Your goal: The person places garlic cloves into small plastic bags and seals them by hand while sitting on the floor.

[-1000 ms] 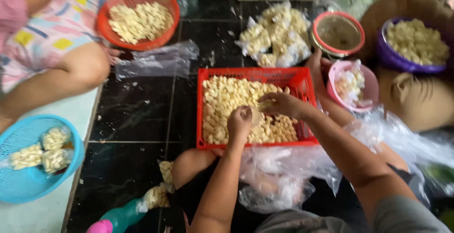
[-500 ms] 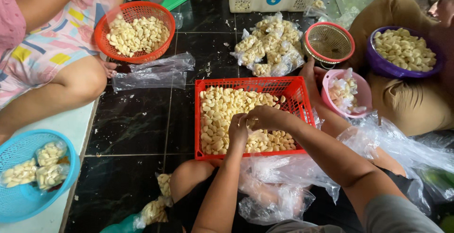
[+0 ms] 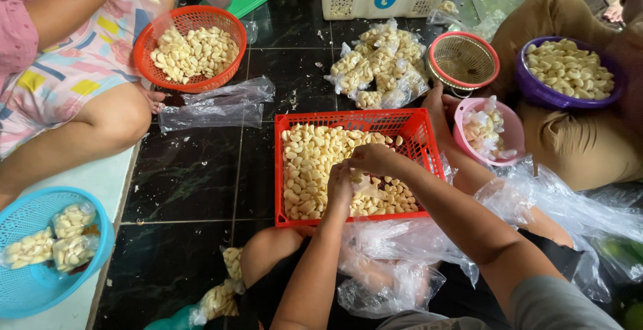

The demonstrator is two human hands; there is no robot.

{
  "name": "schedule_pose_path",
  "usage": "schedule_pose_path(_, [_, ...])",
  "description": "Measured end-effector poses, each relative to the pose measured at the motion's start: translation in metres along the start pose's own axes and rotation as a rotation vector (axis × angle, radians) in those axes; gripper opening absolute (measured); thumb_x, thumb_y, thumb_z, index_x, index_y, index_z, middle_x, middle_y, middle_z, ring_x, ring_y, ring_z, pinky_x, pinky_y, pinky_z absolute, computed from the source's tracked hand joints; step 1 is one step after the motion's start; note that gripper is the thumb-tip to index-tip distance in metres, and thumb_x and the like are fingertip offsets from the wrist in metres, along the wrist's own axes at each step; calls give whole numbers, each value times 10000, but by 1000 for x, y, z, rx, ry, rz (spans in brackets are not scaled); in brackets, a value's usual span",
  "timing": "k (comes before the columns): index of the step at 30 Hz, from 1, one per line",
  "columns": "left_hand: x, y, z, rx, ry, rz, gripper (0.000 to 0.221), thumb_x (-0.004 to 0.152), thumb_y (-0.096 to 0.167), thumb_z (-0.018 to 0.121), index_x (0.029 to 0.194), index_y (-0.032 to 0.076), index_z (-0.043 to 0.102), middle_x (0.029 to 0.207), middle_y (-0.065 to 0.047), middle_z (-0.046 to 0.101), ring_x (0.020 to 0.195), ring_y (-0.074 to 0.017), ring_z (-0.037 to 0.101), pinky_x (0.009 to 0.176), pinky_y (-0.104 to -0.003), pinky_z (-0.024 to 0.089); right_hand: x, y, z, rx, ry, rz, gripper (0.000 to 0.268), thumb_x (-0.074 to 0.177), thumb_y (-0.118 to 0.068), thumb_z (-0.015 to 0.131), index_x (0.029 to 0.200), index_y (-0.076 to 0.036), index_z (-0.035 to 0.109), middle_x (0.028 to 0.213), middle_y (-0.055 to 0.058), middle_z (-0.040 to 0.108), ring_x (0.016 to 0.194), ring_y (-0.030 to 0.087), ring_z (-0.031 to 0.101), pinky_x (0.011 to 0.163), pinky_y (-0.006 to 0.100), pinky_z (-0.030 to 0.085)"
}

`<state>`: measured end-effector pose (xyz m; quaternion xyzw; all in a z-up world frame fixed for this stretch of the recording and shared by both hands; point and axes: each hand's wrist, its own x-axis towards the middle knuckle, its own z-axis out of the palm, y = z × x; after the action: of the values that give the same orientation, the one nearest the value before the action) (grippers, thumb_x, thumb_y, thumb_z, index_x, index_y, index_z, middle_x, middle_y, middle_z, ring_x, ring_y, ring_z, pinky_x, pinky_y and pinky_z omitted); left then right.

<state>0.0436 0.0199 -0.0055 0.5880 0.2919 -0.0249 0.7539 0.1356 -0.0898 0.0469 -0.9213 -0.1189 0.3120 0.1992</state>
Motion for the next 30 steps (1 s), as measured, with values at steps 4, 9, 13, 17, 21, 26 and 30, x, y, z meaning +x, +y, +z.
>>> schedule_pose_path(4, [10, -13, 2, 71, 11, -4, 300, 904, 436, 571, 1057, 201, 678, 806, -96, 686, 639, -222, 640, 472, -288, 509, -19, -12, 1, 326, 12, 49, 481, 898, -558, 698, 1131, -138, 728, 898, 145, 723, 784, 251, 722, 620, 313, 624])
schedule_pose_path(9, [22, -31, 3, 15, 59, -62, 298, 924, 443, 582, 1100, 221, 676, 875, -91, 674, 672, -213, 604, 496, -282, 480, -37, -10, 19, 533, -5, -8, 614, 939, -240, 657, 1510, -80, 496, 1413, 233, 510, 903, 278, 735, 783, 364, 633])
schedule_pose_path(13, [19, -20, 0, -63, 104, -56, 281, 913, 402, 586, 1065, 180, 668, 854, -106, 621, 646, -204, 564, 481, -256, 460, -55, -16, 30, 249, 66, -121, 639, 926, -94, 594, 1542, -166, 438, 1423, 242, 562, 1171, 455, 646, 945, 518, 566])
schedule_pose_path(17, [22, -23, 0, -52, 83, -77, 272, 896, 414, 630, 1055, 198, 674, 880, -99, 640, 632, -201, 568, 474, -264, 455, -29, 16, 49, 283, 265, -110, 546, 917, -212, 747, 1430, -143, 573, 1321, 158, 691, 1177, 333, 689, 967, 441, 598])
schedule_pose_path(21, [18, -22, -3, -22, 55, -86, 296, 884, 457, 606, 1062, 230, 673, 947, -112, 639, 698, -243, 595, 526, -289, 522, -24, 26, 62, 312, 359, -152, 401, 909, -313, 764, 1300, -235, 722, 1088, 60, 782, 1007, 275, 747, 849, 413, 596])
schedule_pose_path(26, [4, -7, -7, -164, -36, -126, 279, 908, 381, 550, 1088, 169, 576, 965, -64, 492, 697, -188, 493, 480, -225, 406, -54, 6, 60, 991, 189, -137, 407, 941, -108, 755, 1325, -74, 624, 1142, 98, 675, 952, 180, 612, 870, 304, 557])
schedule_pose_path(30, [30, -35, -3, -74, -18, -41, 257, 898, 364, 581, 1049, 159, 613, 920, -86, 556, 684, -220, 541, 481, -267, 452, -34, 23, 65, 1032, 99, -155, 403, 933, -106, 761, 1288, -104, 572, 1127, 82, 677, 873, 114, 659, 798, 244, 609])
